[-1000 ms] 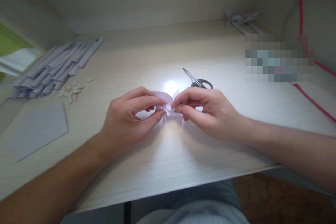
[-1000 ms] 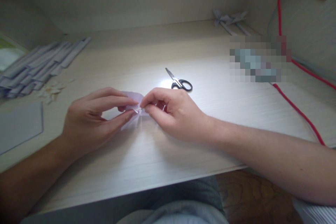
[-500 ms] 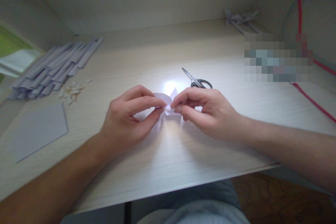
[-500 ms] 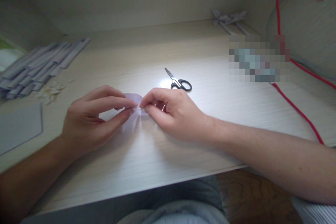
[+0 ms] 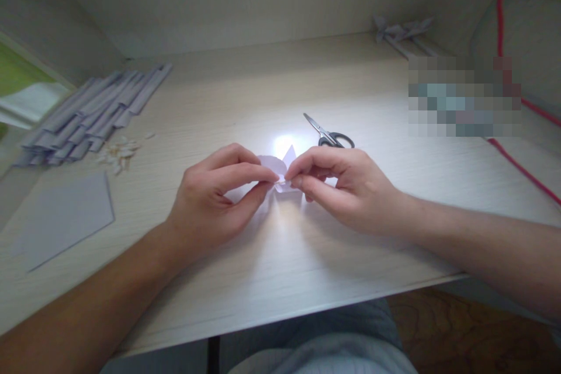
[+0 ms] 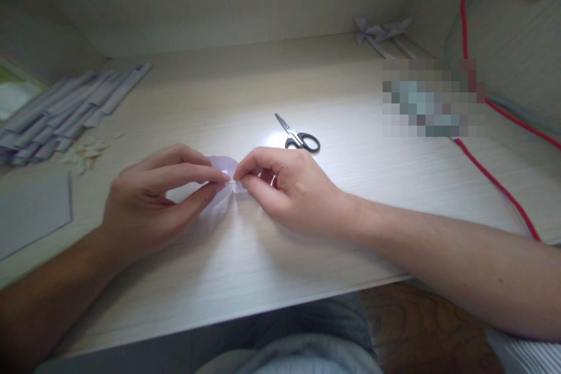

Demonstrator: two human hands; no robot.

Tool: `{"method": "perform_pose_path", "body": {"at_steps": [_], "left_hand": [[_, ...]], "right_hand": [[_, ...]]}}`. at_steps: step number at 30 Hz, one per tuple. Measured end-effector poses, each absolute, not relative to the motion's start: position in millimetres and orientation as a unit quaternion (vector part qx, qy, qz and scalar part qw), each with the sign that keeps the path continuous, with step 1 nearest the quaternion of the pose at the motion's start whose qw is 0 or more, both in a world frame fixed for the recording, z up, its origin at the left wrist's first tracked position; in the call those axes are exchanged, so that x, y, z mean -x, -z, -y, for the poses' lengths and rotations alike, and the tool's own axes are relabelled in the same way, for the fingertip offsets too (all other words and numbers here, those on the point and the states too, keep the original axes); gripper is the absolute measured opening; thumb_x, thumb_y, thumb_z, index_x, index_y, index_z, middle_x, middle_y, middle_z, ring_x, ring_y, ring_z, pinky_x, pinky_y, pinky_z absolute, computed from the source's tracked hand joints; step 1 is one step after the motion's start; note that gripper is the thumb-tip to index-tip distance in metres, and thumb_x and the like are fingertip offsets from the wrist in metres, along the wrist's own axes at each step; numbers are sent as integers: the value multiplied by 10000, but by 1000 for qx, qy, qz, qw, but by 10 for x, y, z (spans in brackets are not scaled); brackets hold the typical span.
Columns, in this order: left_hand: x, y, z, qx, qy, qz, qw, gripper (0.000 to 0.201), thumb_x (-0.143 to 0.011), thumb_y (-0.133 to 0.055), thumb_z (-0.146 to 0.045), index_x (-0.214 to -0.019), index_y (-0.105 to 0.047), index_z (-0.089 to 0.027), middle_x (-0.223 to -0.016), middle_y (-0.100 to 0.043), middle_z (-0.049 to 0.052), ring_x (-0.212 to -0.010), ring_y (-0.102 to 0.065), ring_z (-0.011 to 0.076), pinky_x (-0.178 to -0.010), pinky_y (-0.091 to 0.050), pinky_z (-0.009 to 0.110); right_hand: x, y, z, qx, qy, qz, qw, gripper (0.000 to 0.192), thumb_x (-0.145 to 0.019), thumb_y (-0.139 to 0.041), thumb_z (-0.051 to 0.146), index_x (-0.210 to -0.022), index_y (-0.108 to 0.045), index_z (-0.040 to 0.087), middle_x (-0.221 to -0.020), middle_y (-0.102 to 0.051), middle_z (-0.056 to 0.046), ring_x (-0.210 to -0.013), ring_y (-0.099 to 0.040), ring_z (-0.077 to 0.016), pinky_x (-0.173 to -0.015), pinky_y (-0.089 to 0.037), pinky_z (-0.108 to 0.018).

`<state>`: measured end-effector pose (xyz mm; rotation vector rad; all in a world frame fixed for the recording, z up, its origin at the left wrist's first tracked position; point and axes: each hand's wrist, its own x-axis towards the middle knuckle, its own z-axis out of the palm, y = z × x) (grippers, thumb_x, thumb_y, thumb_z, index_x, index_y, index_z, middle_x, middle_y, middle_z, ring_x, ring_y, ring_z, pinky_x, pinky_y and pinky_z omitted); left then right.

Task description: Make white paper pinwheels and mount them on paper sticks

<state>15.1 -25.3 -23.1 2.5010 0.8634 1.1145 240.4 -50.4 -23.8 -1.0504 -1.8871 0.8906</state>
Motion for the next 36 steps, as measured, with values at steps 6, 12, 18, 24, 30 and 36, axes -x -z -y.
{"method": "perform_pose_path", "body": {"at_steps": [6,12,18,24,30,36], "left_hand": [[-154,233,255,-862,-382,-302,138,140,-874,-714,-66,-928,-789,-173,-873,-715,41,-785,-676,137,-706,-526,252],[-158,224,267,-863,-379,-302,143,148,-868,-716,-66,-935,-786,-179,-888,-710,38,-805,-680,142,-722,-534,254],[-171,230,264,-869,-364,-299,153,146,-891,-680,-65,-943,-771,-166,-903,-692,46,-822,-671,143,-740,-530,259],[-170,240,263,-871,-349,-302,167,128,-879,-677,-77,-934,-757,-160,-904,-686,56,-837,-668,164,-752,-528,288],[-170,227,279,-869,-341,-312,178,110,-870,-673,-90,-913,-744,-162,-878,-676,47,-809,-652,164,-726,-517,294],[-186,207,279,-871,-334,-312,180,117,-882,-652,-95,-891,-736,-174,-865,-673,35,-806,-644,158,-730,-512,293]], "right_hand": [[-2412,251,497,411,-331,753,393,192,-883,-608,37,-970,-762,112,-808,-733,-17,-687,-639,-116,-623,-485,-232],[-2416,264,506,388,-264,785,405,209,-858,-612,14,-973,-759,109,-814,-733,-24,-713,-641,-119,-647,-474,-231],[-2435,289,512,348,-159,836,394,195,-892,-574,39,-985,-729,113,-878,-737,-61,-759,-659,-142,-705,-492,-262],[-2439,293,523,332,-71,877,338,201,-966,-520,108,-1030,-710,108,-930,-737,-100,-780,-664,-187,-674,-499,-303],[-2426,234,545,318,3,907,276,236,-936,-525,74,-1065,-718,115,-954,-750,-95,-781,-662,-197,-648,-487,-312],[-2433,182,550,288,30,923,253,222,-935,-533,78,-1053,-716,122,-1012,-764,-91,-846,-686,-213,-709,-516,-331]]}}
